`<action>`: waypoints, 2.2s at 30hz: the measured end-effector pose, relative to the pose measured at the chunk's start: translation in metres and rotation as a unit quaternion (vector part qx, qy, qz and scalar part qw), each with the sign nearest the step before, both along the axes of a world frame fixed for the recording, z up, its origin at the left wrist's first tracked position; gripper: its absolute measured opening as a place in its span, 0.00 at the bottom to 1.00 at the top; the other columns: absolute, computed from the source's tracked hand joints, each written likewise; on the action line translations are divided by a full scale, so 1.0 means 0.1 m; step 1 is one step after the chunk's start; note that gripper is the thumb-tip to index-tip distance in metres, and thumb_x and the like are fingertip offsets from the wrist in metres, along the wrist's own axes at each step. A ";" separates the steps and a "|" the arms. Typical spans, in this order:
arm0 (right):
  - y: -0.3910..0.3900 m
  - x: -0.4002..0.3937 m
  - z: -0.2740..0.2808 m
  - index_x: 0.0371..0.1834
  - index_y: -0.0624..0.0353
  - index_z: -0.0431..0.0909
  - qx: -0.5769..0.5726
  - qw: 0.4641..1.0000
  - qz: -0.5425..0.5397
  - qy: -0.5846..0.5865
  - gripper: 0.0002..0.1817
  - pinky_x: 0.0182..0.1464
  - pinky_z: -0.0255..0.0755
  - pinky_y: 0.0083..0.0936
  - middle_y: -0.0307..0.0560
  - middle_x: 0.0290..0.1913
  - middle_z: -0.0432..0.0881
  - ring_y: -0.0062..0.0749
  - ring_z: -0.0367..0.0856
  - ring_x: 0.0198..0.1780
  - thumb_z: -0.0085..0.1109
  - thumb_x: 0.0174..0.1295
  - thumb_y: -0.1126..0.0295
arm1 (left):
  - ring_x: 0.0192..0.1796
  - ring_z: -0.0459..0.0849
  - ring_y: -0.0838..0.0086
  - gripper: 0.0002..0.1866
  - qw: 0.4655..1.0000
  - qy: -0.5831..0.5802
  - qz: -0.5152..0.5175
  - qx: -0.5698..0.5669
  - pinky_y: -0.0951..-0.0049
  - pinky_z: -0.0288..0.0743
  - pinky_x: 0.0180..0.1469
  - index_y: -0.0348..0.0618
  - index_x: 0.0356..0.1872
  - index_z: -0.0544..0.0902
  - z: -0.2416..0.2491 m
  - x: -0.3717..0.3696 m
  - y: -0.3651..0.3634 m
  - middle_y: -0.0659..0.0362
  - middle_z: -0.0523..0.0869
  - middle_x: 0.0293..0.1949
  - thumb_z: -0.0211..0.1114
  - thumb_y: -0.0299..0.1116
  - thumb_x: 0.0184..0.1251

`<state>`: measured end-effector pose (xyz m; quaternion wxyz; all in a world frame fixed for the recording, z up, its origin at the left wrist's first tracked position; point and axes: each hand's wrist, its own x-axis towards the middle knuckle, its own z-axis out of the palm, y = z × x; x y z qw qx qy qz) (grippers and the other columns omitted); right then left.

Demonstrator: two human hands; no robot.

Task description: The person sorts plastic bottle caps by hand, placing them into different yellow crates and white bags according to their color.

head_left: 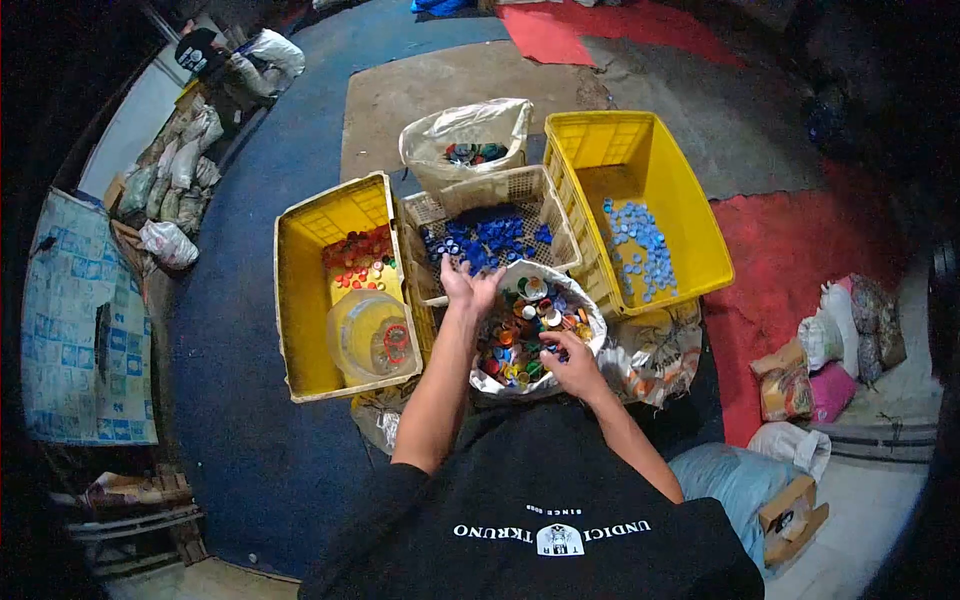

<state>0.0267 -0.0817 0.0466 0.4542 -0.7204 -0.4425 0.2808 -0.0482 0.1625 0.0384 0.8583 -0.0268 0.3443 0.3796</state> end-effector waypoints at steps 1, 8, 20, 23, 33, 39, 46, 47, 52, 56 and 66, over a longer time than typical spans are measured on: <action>-0.02 0.00 -0.01 0.54 0.59 0.79 -0.001 1.000 -0.010 0.009 0.18 0.42 0.75 0.26 0.48 0.46 0.80 0.30 0.80 0.37 0.62 0.60 0.68 | 0.75 0.50 0.44 0.42 1.000 0.002 -0.005 -0.014 0.39 0.52 0.72 0.49 0.75 0.44 0.02 -0.02 -0.02 0.40 0.48 0.73 0.48 0.62 0.70; -0.12 0.08 -0.11 0.52 0.58 0.79 -0.068 0.997 -0.009 0.035 0.17 0.42 0.76 0.28 0.49 0.45 0.79 0.31 0.81 0.36 0.62 0.60 0.66 | 0.45 0.83 0.64 0.20 0.963 0.124 -0.162 0.177 0.67 0.77 0.45 0.42 0.54 0.75 -0.75 -0.71 -0.56 0.52 0.82 0.47 0.54 0.47 0.73; 0.71 0.17 -1.05 0.52 0.56 0.80 -0.194 0.959 0.168 -0.122 0.20 0.58 0.71 0.40 0.53 0.45 0.80 0.48 0.78 0.50 0.62 0.56 0.64 | 0.47 0.84 0.68 0.16 0.604 0.443 -0.384 0.540 0.68 0.78 0.48 0.38 0.50 0.80 -0.56 -1.35 -1.37 0.52 0.85 0.45 0.64 0.38 0.69; 1.01 0.16 -1.27 0.64 0.50 0.72 -0.192 0.942 0.092 -0.261 0.32 0.62 0.66 0.42 0.52 0.66 0.66 0.53 0.66 0.64 0.67 0.53 0.62 | 0.51 0.81 0.55 0.19 0.552 0.452 -0.443 0.543 0.63 0.75 0.54 0.36 0.51 0.80 -0.50 -1.37 -1.44 0.47 0.80 0.48 0.63 0.40 0.66; 0.74 0.05 -1.42 0.46 0.57 0.79 -0.164 0.932 0.127 -0.298 0.17 0.56 0.71 0.42 0.55 0.49 0.75 0.53 0.73 0.52 0.63 0.50 0.72 | 0.50 0.81 0.55 0.19 0.527 0.440 -0.416 0.596 0.62 0.74 0.55 0.37 0.55 0.78 -0.73 -1.12 -1.15 0.46 0.80 0.48 0.63 0.33 0.64; 0.38 -0.12 -1.01 0.43 0.55 0.85 -0.284 0.904 0.168 -0.270 0.13 0.54 0.73 0.43 0.49 0.47 0.78 0.47 0.77 0.52 0.55 0.57 0.72 | 0.62 0.74 0.47 0.30 0.435 0.485 -0.373 0.661 0.56 0.67 0.66 0.43 0.66 0.69 -1.18 -0.75 -0.58 0.40 0.73 0.62 0.63 0.34 0.61; 0.29 -0.18 -0.72 0.47 0.44 0.86 -0.336 0.881 0.144 -0.301 0.17 0.62 0.61 0.56 0.44 0.52 0.79 0.44 0.74 0.58 0.56 0.54 0.69 | 0.63 0.73 0.50 0.41 0.229 0.554 -0.553 0.578 0.48 0.68 0.62 0.61 0.70 0.66 -1.11 -0.69 -0.45 0.48 0.71 0.64 0.72 0.40 0.51; 0.30 -0.19 -0.63 0.48 0.41 0.86 -0.343 0.887 0.129 -0.282 0.19 0.64 0.52 0.64 0.44 0.53 0.80 0.46 0.70 0.61 0.57 0.52 0.68 | 0.63 0.73 0.50 0.38 0.238 0.558 -0.524 0.598 0.47 0.68 0.62 0.61 0.68 0.68 -1.16 -0.73 -0.46 0.47 0.71 0.64 0.70 0.39 0.51; 0.45 -0.22 -0.49 0.52 0.44 0.83 -0.385 0.869 0.119 -0.288 0.21 0.64 0.44 0.71 0.45 0.55 0.80 0.49 0.64 0.66 0.60 0.52 0.63 | 0.59 0.75 0.51 0.30 0.225 0.568 -0.449 0.652 0.49 0.71 0.58 0.60 0.62 0.75 -1.32 -0.87 -0.54 0.48 0.74 0.61 0.66 0.36 0.54; 0.61 -0.32 -0.78 0.48 0.51 0.83 -0.266 0.907 0.033 -0.325 0.19 0.61 0.50 0.64 0.45 0.51 0.80 0.47 0.66 0.63 0.64 0.53 0.58 | 0.46 0.82 0.55 0.20 0.249 0.562 -0.414 0.671 0.56 0.78 0.46 0.57 0.52 0.82 -1.42 -0.96 -0.59 0.55 0.82 0.45 0.62 0.32 0.56; 0.64 -0.05 -1.02 0.44 0.49 0.81 -0.188 0.903 0.011 -0.387 0.14 0.58 0.53 0.58 0.38 0.41 0.82 0.37 0.73 0.53 0.63 0.57 0.57 | 0.42 0.83 0.53 0.11 0.280 0.553 -0.425 0.659 0.56 0.79 0.45 0.46 0.41 0.83 -1.12 -1.05 -0.51 0.51 0.82 0.37 0.57 0.26 0.58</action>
